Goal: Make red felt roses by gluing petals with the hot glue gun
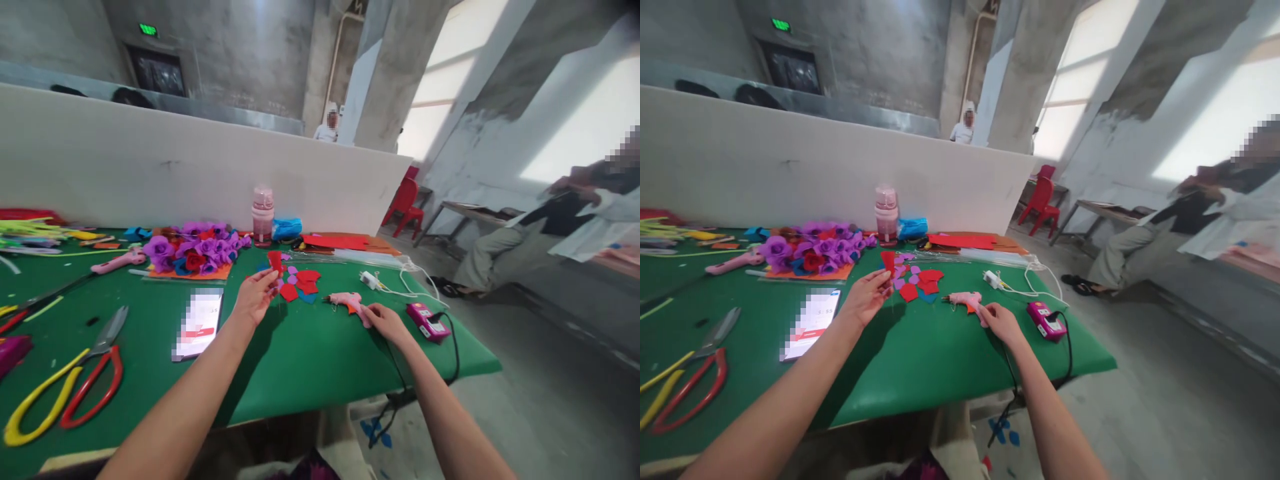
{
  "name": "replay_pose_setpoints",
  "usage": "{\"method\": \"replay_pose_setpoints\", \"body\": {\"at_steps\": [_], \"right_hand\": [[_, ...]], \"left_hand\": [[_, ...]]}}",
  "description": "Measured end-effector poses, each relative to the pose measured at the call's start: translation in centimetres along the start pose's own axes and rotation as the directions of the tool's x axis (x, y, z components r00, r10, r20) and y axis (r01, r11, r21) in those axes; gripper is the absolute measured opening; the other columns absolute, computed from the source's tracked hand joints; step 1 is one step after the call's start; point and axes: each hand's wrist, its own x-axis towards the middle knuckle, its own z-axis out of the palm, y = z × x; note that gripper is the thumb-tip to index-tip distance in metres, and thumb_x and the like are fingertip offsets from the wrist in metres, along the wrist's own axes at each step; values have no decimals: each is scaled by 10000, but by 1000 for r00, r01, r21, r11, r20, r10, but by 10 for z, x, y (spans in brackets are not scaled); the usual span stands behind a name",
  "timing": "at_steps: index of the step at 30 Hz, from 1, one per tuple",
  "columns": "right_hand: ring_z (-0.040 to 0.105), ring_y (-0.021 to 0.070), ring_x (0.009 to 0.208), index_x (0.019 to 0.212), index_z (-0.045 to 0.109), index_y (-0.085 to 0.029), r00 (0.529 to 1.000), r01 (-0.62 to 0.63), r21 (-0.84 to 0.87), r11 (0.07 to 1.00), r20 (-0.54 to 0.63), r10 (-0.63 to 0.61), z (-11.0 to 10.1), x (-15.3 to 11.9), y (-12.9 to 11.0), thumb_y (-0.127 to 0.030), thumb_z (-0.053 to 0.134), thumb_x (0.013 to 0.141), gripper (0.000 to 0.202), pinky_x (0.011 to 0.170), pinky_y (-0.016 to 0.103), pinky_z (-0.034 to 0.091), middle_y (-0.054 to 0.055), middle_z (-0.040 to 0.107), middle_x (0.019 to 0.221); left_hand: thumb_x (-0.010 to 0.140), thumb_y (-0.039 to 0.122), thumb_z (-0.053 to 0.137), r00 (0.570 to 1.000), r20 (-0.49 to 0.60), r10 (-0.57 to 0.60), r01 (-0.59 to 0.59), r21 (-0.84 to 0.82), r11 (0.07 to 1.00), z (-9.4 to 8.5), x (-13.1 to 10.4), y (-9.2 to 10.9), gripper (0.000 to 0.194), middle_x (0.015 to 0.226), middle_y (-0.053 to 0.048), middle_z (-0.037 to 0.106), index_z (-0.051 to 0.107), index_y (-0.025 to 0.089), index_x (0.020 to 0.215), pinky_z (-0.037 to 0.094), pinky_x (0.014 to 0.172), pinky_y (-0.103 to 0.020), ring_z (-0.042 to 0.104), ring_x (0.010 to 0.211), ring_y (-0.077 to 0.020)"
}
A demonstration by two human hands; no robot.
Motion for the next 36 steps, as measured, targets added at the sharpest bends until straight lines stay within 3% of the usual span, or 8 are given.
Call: {"method": "replay_pose_setpoints", "body": {"at_steps": [6, 10, 14, 19, 23, 27, 31, 36], "right_hand": [[530, 159, 525, 650, 503, -196, 998, 9, -76, 997, 70, -3, 16, 14, -10, -367, 507, 765, 206, 530, 261, 337, 6, 584, 504], [530, 150, 522, 659, 514, -197, 994, -33, 216, 976, 106, 11, 18, -6, -19, -398, 492, 777, 234, 514, 260, 386, 0, 576, 538], [618, 154, 689, 842, 556, -192, 975, -154, 710, 687, 220, -9, 12, -37, -45, -410, 647, 689, 281, 662, 282, 493, 45, 669, 837], [595, 116, 637, 934, 557, -188, 945, -207, 840, 502, 304, -120, 6, -62, -84, -338, 732, 654, 363, 704, 264, 495, -12, 629, 708], [506, 79, 498, 797, 528, -169, 937, -195, 822, 535, 317, -146, 20, -72, -105, -440, 642, 734, 300, 517, 191, 415, -45, 530, 553], [479, 89, 485, 920, 529, -168, 976, 38, 725, 688, 123, -182, 41, -77, -119, -493, 534, 796, 348, 483, 191, 373, -52, 499, 537], [484, 112, 480, 1005, 543, -143, 961, 240, 494, 836, 1, -277, 52, -78, -129, -464, 431, 853, 372, 479, 218, 390, -15, 546, 583], [517, 135, 470, 1009, 565, -138, 916, 396, 307, 865, -71, -394, 54, -80, -140, -390, 376, 885, 338, 485, 227, 408, 0, 557, 563]], "left_hand": [[526, 179, 781, 998, -60, -32, 29, -43, 999, -18, -25, -21, 264, 680, -21, 650, 634, 127, 739, 447, 494, -187, 543, 529, -59], [518, 173, 790, 993, -118, -25, 17, -70, 997, -32, -26, -31, 275, 656, -11, 632, 631, 124, 737, 450, 491, -185, 541, 528, -56], [514, 174, 791, 987, -161, -1, -13, -84, 996, -36, -25, -32, 289, 637, -4, 625, 633, 124, 751, 452, 498, -188, 540, 533, -59], [494, 178, 800, 984, -177, 28, -48, -105, 993, -35, -29, -31, 314, 633, 0, 620, 635, 121, 755, 443, 509, -193, 536, 540, -61], [484, 194, 803, 985, -172, 28, -46, -98, 994, -33, -32, -32, 328, 633, 5, 614, 635, 120, 756, 434, 522, -196, 527, 540, -58], [475, 217, 806, 983, -180, 33, -49, -87, 995, -32, -32, -33, 341, 632, 12, 608, 634, 123, 754, 421, 530, -202, 517, 533, -55], [460, 231, 810, 984, -172, 41, -57, -87, 995, -33, -32, -34, 355, 633, 14, 604, 635, 122, 750, 412, 538, -211, 515, 533, -58], [461, 235, 810, 986, -160, 46, -60, -81, 995, -32, -32, -35, 358, 643, 16, 603, 634, 123, 752, 407, 549, -212, 513, 542, -58]]}}
